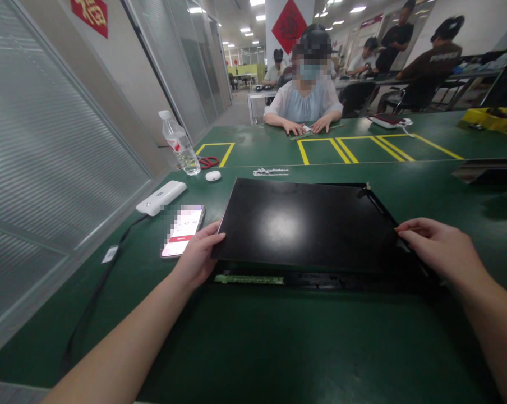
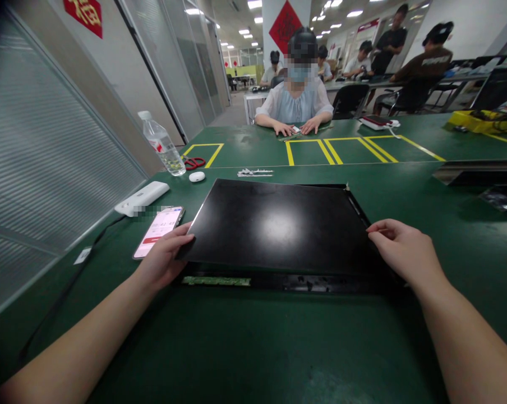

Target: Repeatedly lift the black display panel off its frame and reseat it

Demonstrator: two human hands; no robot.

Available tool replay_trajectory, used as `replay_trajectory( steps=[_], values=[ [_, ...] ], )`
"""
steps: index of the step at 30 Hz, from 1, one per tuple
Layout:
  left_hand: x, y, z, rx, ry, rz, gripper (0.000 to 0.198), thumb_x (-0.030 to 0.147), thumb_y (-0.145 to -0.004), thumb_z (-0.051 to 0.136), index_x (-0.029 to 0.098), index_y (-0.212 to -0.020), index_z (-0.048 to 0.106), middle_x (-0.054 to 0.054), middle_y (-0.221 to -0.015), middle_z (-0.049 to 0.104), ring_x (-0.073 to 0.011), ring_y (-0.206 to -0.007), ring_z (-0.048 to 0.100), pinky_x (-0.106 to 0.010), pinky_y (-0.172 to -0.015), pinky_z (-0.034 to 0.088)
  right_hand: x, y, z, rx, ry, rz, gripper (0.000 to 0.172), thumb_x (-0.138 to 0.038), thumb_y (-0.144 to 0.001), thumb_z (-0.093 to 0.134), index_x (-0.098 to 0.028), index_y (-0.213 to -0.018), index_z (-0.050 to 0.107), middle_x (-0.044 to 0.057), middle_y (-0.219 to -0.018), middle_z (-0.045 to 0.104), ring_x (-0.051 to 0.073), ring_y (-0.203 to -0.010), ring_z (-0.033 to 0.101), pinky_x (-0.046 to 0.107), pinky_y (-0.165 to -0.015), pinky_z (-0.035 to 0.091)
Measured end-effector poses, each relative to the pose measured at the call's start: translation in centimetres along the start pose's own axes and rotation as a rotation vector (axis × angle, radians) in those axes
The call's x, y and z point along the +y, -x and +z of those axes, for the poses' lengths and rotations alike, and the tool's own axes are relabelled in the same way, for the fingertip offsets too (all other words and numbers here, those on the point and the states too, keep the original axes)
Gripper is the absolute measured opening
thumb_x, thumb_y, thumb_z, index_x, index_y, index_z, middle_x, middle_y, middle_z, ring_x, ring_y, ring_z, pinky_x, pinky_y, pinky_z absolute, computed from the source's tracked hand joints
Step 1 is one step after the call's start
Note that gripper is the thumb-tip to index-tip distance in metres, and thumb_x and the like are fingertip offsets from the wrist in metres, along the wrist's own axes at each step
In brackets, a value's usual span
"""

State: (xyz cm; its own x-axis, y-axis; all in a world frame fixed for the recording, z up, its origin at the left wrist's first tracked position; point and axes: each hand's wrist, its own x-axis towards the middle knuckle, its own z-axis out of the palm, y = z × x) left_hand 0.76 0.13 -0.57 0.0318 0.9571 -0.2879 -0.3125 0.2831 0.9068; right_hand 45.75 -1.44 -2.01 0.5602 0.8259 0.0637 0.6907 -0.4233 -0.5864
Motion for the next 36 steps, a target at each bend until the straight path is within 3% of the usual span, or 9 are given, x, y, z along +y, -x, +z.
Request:
replay_trajectory(
  steps=[12,25,36],
  values=[
    [-0.2,-0.2,-0.2,-0.015,-0.03,0.003,0.048,0.01,-0.068,0.078,0.012,-0.115,0.074,-0.009,-0.095,0.081,-0.0238,-0.08,0.076,-0.028,-0.065,0.059,-0.2,0.0,0.1,0.011,0.026,0.003,0.029,-0.049,-0.054,0.058,-0.029,-0.07,0.073,0.004,-0.071,0.071,0.028,-0.073,0.063,0.041,-0.075,0.044],
    [-0.1,-0.1,-0.3,-0.006,-0.032,-0.022,0.05,0.007,-0.071,0.076,0.013,-0.121,0.075,-0.009,-0.097,0.082,-0.0227,-0.08,0.077,-0.027,-0.065,0.059,0.4,-0.3,0.1,0.003,0.021,-0.011,0.027,-0.047,-0.061,0.063,-0.028,-0.077,0.074,0.004,-0.073,0.072,0.026,-0.072,0.064,0.038,-0.07,0.045],
    [-0.4,-0.2,-0.3,0.008,-0.038,0.001,0.052,0.009,-0.068,0.078,0.011,-0.12,0.075,-0.01,-0.094,0.082,-0.0226,-0.079,0.077,-0.026,-0.065,0.06,-0.3,0.0,0.0,0.006,-0.038,0.048,0.032,-0.048,-0.057,0.064,-0.027,-0.078,0.076,0.004,-0.073,0.073,0.028,-0.074,0.065,0.042,-0.077,0.046]
  ],
)
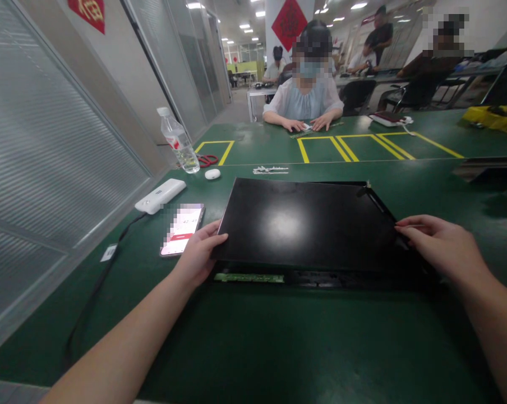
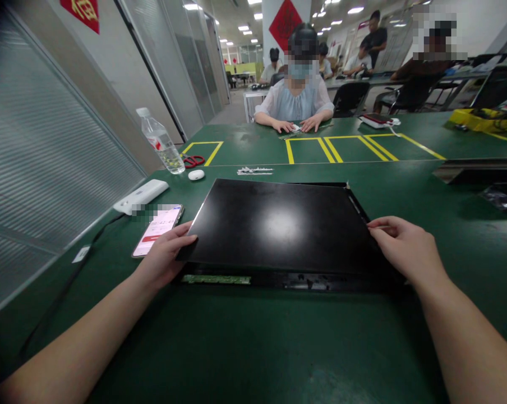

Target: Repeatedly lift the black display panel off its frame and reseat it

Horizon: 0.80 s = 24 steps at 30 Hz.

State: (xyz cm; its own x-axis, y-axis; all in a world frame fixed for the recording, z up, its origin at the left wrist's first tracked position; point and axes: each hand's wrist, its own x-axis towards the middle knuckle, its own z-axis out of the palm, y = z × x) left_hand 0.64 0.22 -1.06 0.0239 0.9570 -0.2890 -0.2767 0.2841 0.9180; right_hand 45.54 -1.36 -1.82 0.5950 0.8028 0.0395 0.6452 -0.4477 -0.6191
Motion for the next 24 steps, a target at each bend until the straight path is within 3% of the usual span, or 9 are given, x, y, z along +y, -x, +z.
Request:
replay_trajectory(
  steps=[7,13,17,24],
  values=[
    [0.2,0.2,0.3,0.025,-0.002,-0.013,0.056,0.008,-0.066,0.078,0.013,-0.122,0.075,-0.009,-0.096,0.082,-0.0244,-0.082,0.077,-0.028,-0.067,0.06,-0.1,0.1,-0.3,0.051,-0.017,-0.036,0.031,-0.047,-0.057,0.06,-0.028,-0.076,0.076,0.005,-0.08,0.074,0.028,-0.078,0.063,0.041,-0.076,0.044],
    [0.3,0.3,0.6,0.056,0.001,-0.017,0.048,0.006,-0.065,0.077,0.01,-0.113,0.077,-0.009,-0.093,0.082,-0.0211,-0.074,0.076,-0.027,-0.064,0.059,0.3,-0.8,-0.4,-0.028,0.12,0.029,0.027,-0.04,-0.062,0.06,-0.029,-0.078,0.078,0.004,-0.079,0.071,0.025,-0.074,0.059,0.038,-0.07,0.042],
    [0.3,0.4,0.6,0.058,0.001,-0.01,0.048,0.007,-0.065,0.078,0.012,-0.112,0.077,-0.008,-0.094,0.082,-0.0228,-0.079,0.076,-0.027,-0.064,0.06,0.4,-1.2,-0.4,-0.055,0.177,0.019,0.029,-0.037,-0.066,0.057,-0.029,-0.08,0.081,0.006,-0.077,0.07,0.025,-0.071,0.058,0.037,-0.064,0.042],
    [0.3,0.4,0.6,0.049,0.006,-0.007,0.049,0.006,-0.064,0.078,0.012,-0.112,0.077,-0.009,-0.094,0.082,-0.0246,-0.084,0.077,-0.027,-0.065,0.06,0.7,-1.5,-0.2,-0.114,0.252,0.005,0.033,-0.035,-0.072,0.059,-0.027,-0.092,0.084,0.008,-0.091,0.075,0.027,-0.082,0.064,0.037,-0.07,0.047]
  ],
)
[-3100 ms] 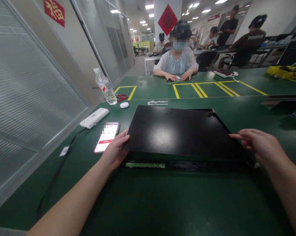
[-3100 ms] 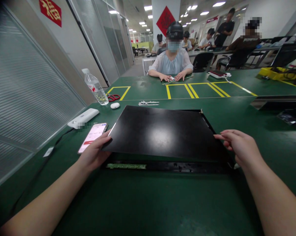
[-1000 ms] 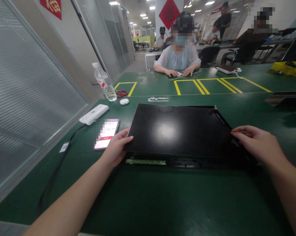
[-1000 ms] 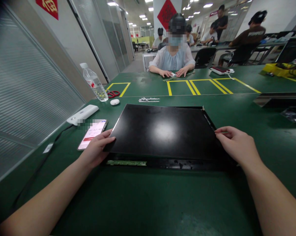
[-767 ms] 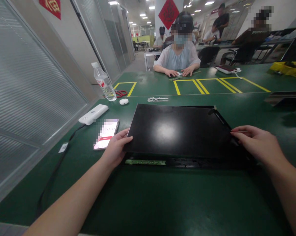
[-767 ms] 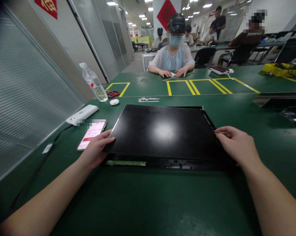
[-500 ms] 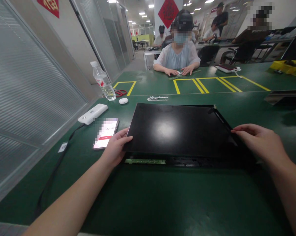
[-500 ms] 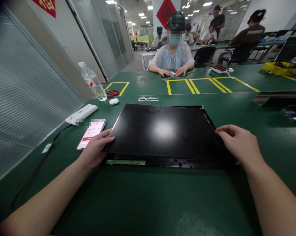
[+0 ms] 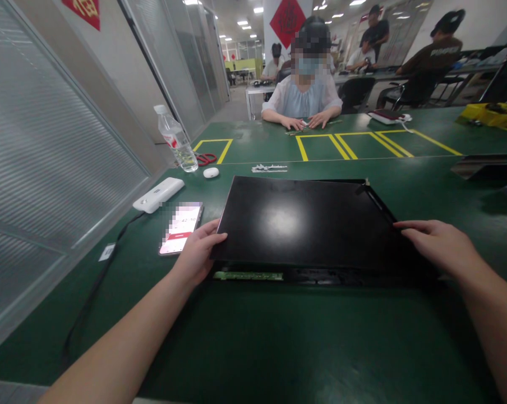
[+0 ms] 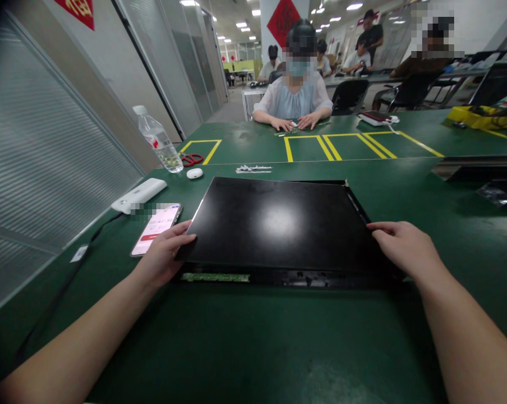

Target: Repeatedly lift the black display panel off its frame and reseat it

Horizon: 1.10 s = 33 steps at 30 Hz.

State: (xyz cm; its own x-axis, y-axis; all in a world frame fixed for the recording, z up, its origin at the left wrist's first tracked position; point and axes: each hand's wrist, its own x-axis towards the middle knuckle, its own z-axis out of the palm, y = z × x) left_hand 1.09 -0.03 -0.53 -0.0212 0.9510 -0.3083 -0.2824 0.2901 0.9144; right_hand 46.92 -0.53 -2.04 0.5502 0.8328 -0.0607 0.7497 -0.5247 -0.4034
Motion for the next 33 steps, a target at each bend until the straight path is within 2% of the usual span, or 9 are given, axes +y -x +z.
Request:
replay_trajectory(
  steps=[7,10,16,21,26,30,33],
  values=[
    [0.0,0.0,0.0,-0.006,0.003,-0.006,0.051,0.008,-0.066,0.077,0.01,-0.117,0.076,-0.01,-0.099,0.082,-0.0249,-0.085,0.078,-0.026,-0.062,0.06,0.4,-0.4,0.8,-0.039,0.062,-0.044,0.046,-0.038,-0.076,0.055,-0.024,-0.11,0.082,0.011,-0.11,0.076,0.03,-0.097,0.068,0.04,-0.083,0.052],
    [-0.1,-0.1,-0.1,-0.021,0.004,-0.008,0.056,0.008,-0.069,0.077,0.011,-0.125,0.073,-0.011,-0.108,0.082,-0.0254,-0.089,0.079,-0.026,-0.062,0.061,0.5,-0.5,0.9,-0.048,0.062,-0.057,0.049,-0.039,-0.075,0.054,-0.022,-0.113,0.081,0.011,-0.107,0.076,0.03,-0.097,0.069,0.039,-0.084,0.052],
    [-0.4,-0.4,-0.5,-0.046,0.01,0.031,0.075,0.007,-0.071,0.078,0.013,-0.144,0.061,-0.012,-0.121,0.079,-0.0279,-0.102,0.078,-0.032,-0.077,0.065,0.4,-0.5,0.8,-0.057,0.047,-0.05,0.047,-0.038,-0.074,0.055,-0.021,-0.11,0.081,0.01,-0.096,0.077,0.028,-0.085,0.069,0.037,-0.074,0.051],
    [-0.7,-0.5,-0.6,-0.065,-0.001,0.051,0.077,0.01,-0.073,0.079,0.013,-0.146,0.058,-0.012,-0.125,0.078,-0.0292,-0.107,0.076,-0.037,-0.089,0.064,-0.1,-0.2,0.5,-0.049,0.025,-0.029,0.044,-0.036,-0.073,0.057,-0.021,-0.105,0.082,0.011,-0.097,0.077,0.028,-0.087,0.069,0.036,-0.074,0.051],
    [-0.8,-0.4,-0.5,-0.083,-0.048,0.064,0.074,0.018,-0.074,0.08,0.019,-0.146,0.061,-0.01,-0.129,0.076,-0.0317,-0.116,0.073,-0.041,-0.096,0.061,-0.4,0.0,0.3,-0.057,-0.005,-0.001,0.043,-0.032,-0.073,0.057,-0.02,-0.107,0.082,0.01,-0.098,0.077,0.027,-0.09,0.069,0.035,-0.076,0.05],
    [-0.9,-1.1,-1.5,-0.089,-0.194,0.152,0.07,0.03,-0.075,0.081,0.022,-0.142,0.064,-0.011,-0.14,0.07,-0.0357,-0.131,0.063,-0.049,-0.111,0.051,-0.3,-0.2,0.5,-0.055,-0.026,0.019,0.043,-0.03,-0.073,0.057,-0.02,-0.106,0.083,0.01,-0.093,0.077,0.026,-0.085,0.068,0.034,-0.072,0.049],
    [-1.2,-1.9,-2.7,-0.055,-0.458,0.332,0.065,0.038,-0.075,0.081,0.021,-0.137,0.069,-0.012,-0.156,0.055,-0.0361,-0.148,0.046,-0.049,-0.125,0.033,-0.1,-0.3,0.7,-0.052,-0.043,0.023,0.043,-0.03,-0.072,0.057,-0.02,-0.106,0.083,0.01,-0.092,0.076,0.026,-0.085,0.067,0.034,-0.071,0.049]
  ],
)
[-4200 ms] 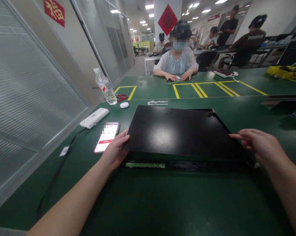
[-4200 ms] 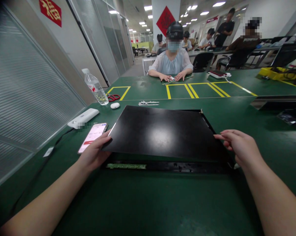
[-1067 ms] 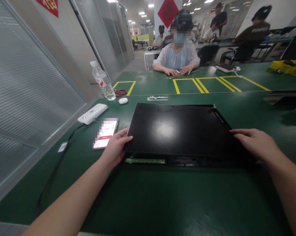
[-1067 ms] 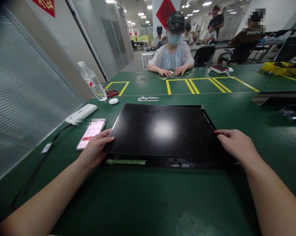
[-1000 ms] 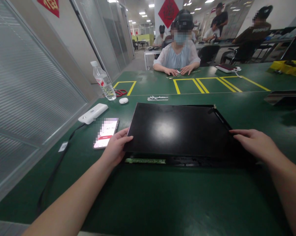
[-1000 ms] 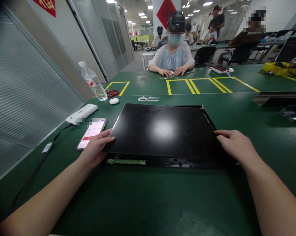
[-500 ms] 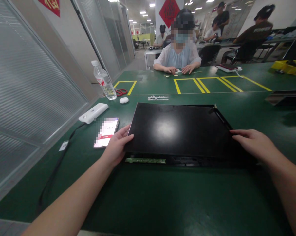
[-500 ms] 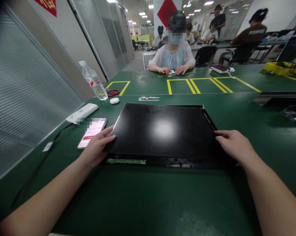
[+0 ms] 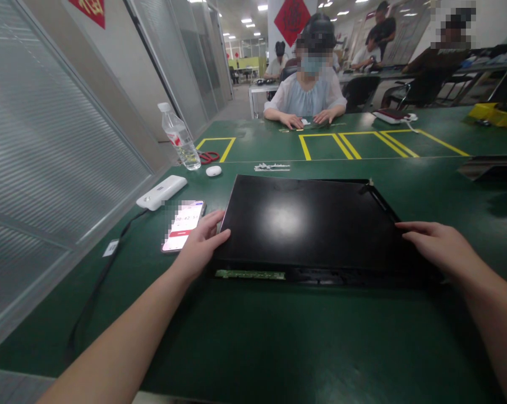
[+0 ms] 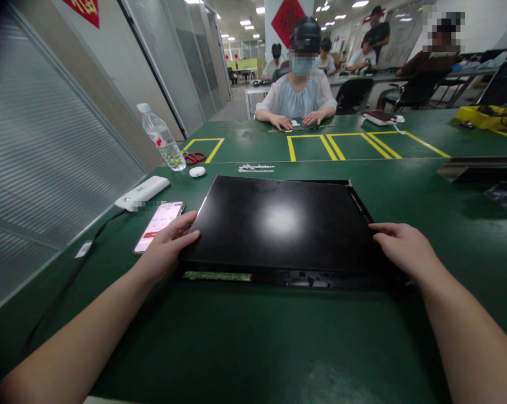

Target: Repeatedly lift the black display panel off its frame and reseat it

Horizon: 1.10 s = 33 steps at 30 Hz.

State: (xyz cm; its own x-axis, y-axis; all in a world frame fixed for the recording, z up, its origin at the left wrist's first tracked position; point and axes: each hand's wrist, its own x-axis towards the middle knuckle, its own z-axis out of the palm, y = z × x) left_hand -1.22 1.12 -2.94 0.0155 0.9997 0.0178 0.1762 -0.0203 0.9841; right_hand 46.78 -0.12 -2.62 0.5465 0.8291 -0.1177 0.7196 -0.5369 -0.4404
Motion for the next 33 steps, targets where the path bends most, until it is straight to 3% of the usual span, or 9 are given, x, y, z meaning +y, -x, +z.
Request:
replay_trajectory(
  steps=[2,7,18,26,33],
  values=[
    [-0.7,-0.3,-0.5,0.042,-0.19,0.043,0.063,0.042,-0.075,0.08,0.021,-0.134,0.071,-0.012,-0.162,0.047,-0.0368,-0.154,0.036,-0.051,-0.127,0.028,0.1,0.0,0.0,0.005,-0.01,0.0,0.044,-0.029,-0.072,0.057,-0.02,-0.106,0.082,0.01,-0.093,0.076,0.025,-0.086,0.067,0.034,-0.073,0.049],
    [-1.8,-0.6,-0.8,-0.003,-0.381,0.039,0.063,0.045,-0.079,0.072,0.022,-0.138,0.068,-0.014,-0.162,0.043,-0.0369,-0.153,0.036,-0.053,-0.125,0.03,-0.2,0.2,-0.1,0.004,-0.023,0.02,0.045,-0.027,-0.07,0.058,-0.02,-0.107,0.082,0.009,-0.092,0.076,0.024,-0.081,0.066,0.034,-0.073,0.049],
    [-1.6,-0.6,-0.6,-0.066,-0.554,0.042,0.059,0.038,-0.086,0.064,0.021,-0.142,0.063,-0.013,-0.162,0.04,-0.0355,-0.153,0.035,-0.052,-0.127,0.026,-0.7,0.7,-0.1,0.011,-0.1,0.119,0.042,-0.027,-0.071,0.06,-0.021,-0.107,0.082,0.009,-0.099,0.076,0.026,-0.088,0.065,0.036,-0.079,0.049],
    [-1.6,-0.8,-0.6,-0.065,-0.554,0.072,0.05,0.036,-0.084,0.067,0.023,-0.133,0.069,-0.013,-0.157,0.043,-0.0376,-0.151,0.037,-0.054,-0.127,0.028,-0.2,0.5,-0.1,0.043,-0.151,0.074,0.038,-0.027,-0.065,0.061,-0.022,-0.098,0.082,0.009,-0.095,0.076,0.027,-0.086,0.066,0.037,-0.077,0.05],
    [-1.5,-0.9,-0.4,-0.056,-0.614,0.061,0.048,0.032,-0.085,0.065,0.019,-0.131,0.068,-0.016,-0.157,0.04,-0.0381,-0.152,0.036,-0.055,-0.128,0.023,0.2,0.2,0.2,0.005,-0.164,0.075,0.045,-0.022,-0.065,0.06,-0.019,-0.105,0.081,0.009,-0.093,0.077,0.023,-0.079,0.066,0.033,-0.073,0.049]
  ],
)
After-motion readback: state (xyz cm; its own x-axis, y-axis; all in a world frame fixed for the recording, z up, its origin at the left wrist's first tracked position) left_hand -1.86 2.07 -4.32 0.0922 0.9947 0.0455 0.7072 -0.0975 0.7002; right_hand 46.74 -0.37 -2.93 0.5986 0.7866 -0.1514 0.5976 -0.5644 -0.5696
